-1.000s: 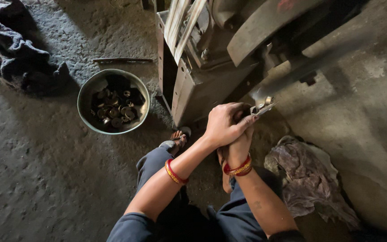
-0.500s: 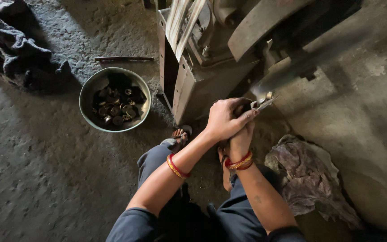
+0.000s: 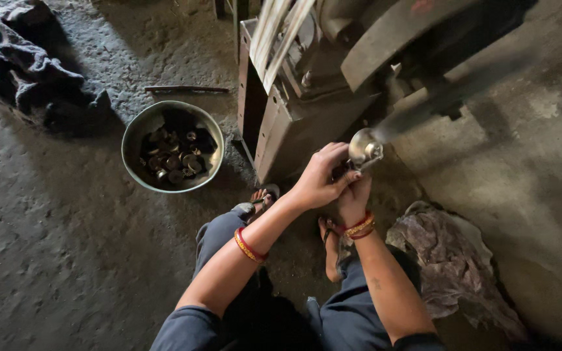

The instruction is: The person sits on the floor and uses a bench grinder to smooth and shape small metal parts. They hold each part with pliers, press it against the spinning wheel, and rotate it to grind different surfaces. Finished pieces are placed into a metal bowl nearby.

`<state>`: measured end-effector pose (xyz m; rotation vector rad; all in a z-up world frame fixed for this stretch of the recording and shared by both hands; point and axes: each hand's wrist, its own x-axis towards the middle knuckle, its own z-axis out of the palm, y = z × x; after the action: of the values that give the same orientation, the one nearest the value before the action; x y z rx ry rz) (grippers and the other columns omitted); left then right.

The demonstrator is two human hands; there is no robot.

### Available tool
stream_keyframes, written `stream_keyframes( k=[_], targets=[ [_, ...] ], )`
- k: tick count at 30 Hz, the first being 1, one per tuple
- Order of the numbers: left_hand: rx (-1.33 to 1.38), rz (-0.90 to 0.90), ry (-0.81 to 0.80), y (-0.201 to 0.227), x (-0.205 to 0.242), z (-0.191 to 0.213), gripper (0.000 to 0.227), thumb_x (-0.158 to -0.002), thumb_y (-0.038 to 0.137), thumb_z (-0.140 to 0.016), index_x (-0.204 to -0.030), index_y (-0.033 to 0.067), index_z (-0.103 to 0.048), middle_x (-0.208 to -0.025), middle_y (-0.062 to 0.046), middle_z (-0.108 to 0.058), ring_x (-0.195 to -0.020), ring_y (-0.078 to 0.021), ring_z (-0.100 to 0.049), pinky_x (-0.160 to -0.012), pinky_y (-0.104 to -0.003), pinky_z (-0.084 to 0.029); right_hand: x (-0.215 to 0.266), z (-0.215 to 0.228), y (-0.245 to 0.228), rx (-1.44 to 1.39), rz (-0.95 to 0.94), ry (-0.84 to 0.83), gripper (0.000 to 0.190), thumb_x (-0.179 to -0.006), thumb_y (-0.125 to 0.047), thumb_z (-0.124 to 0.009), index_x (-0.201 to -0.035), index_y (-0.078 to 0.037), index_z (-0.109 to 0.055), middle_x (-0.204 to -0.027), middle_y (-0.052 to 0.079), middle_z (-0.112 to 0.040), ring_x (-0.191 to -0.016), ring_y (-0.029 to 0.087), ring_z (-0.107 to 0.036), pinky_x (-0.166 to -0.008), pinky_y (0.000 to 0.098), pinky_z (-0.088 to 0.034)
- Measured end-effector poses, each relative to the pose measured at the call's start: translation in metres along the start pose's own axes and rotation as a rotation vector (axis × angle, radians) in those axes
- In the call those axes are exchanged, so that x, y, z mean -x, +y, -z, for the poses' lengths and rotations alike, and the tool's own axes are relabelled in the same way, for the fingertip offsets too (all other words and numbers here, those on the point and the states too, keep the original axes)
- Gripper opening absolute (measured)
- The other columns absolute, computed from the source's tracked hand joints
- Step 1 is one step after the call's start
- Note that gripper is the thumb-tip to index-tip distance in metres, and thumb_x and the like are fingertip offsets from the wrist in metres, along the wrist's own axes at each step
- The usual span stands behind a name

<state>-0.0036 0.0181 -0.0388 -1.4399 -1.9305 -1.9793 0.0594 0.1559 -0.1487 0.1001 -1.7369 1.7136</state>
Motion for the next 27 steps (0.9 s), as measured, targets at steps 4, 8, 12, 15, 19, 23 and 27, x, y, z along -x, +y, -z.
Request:
stream_keyframes(
  k=[4,8,12,15,19,23,27],
  targets=[
    [0.036,0.010,-0.003,-0.001,0.002,0.004,0.042,-0.086,0.015,-0.079,-0.120,-0.0012,-0.060,-0.115,-0.019,-0.063,-0.109,-0.0384,-0.059,-0.095,-0.042,-0.051,-0.009,-0.009,-0.017,0.059,0.014,-0.033,0.054,-0.107,-0.047,-0.058,-0.126,0.004,-0.059,-0.118,0.006,-0.066,-0.108,0.015,-0.063,-0.089,0.0299,-0.054],
    [0.038,0.006,0.005,-0.002,-0.002,0.005,0.043,-0.086,0.013,-0.079,-0.122,-0.0017,-0.060,-0.120,-0.019,-0.064,-0.114,-0.0390,-0.060,-0.100,-0.042,-0.051,-0.016,-0.010,-0.021,0.120,0.046,-0.027,0.060,-0.108,-0.053,-0.054,-0.127,0.004,-0.057,-0.118,0.008,-0.066,-0.108,0.016,-0.065,-0.089,0.0301,-0.055],
    [0.039,0.021,-0.001,-0.003,-0.001,0.006,0.047,-0.084,0.011,-0.079,-0.126,-0.0012,-0.061,-0.123,-0.019,-0.066,-0.117,-0.0387,-0.061,-0.102,-0.042,-0.052,-0.015,-0.010,-0.016,0.121,0.095,-0.005,0.067,-0.108,-0.059,-0.049,-0.130,0.004,-0.055,-0.121,0.007,-0.066,-0.110,0.016,-0.066,-0.092,0.0305,-0.055],
    [0.093,-0.016,-0.009,-0.001,-0.001,0.008,0.051,-0.083,0.014,-0.083,-0.126,-0.0022,-0.060,-0.124,-0.019,-0.066,-0.118,-0.0386,-0.060,-0.102,-0.043,-0.052,-0.011,-0.010,-0.016,0.154,0.115,-0.017,0.067,-0.106,-0.060,-0.050,-0.126,0.003,-0.058,-0.117,0.007,-0.066,-0.105,0.016,-0.067,-0.087,0.0302,-0.056],
    [0.037,-0.022,-0.037,0.000,0.000,0.009,0.053,-0.083,0.014,-0.082,-0.127,-0.0034,-0.059,-0.126,-0.020,-0.065,-0.121,-0.0394,-0.059,-0.102,-0.044,-0.052,-0.007,-0.008,-0.017,0.113,0.063,0.009,0.063,-0.107,-0.056,-0.055,-0.125,0.005,-0.058,-0.116,0.009,-0.067,-0.104,0.016,-0.067,-0.086,0.0307,-0.056],
    [0.013,0.007,-0.048,0.001,0.000,0.006,0.052,-0.080,0.016,-0.084,-0.123,-0.0031,-0.062,-0.122,-0.019,-0.067,-0.117,-0.0394,-0.059,-0.099,-0.044,-0.052,-0.002,-0.007,-0.016,0.076,0.038,0.032,0.062,-0.107,-0.053,-0.056,-0.126,0.005,-0.058,-0.119,0.008,-0.067,-0.106,0.015,-0.067,-0.088,0.0301,-0.056],
    [-0.023,-0.031,-0.047,0.003,-0.001,0.004,0.052,-0.078,0.016,-0.084,-0.120,-0.0028,-0.062,-0.120,-0.020,-0.067,-0.115,-0.0403,-0.058,-0.099,-0.046,-0.051,0.002,-0.005,-0.012,0.034,0.014,0.029,0.049,-0.109,-0.040,-0.061,-0.125,0.006,-0.058,-0.117,0.009,-0.066,-0.105,0.015,-0.066,-0.088,0.0304,-0.056]
  ],
)
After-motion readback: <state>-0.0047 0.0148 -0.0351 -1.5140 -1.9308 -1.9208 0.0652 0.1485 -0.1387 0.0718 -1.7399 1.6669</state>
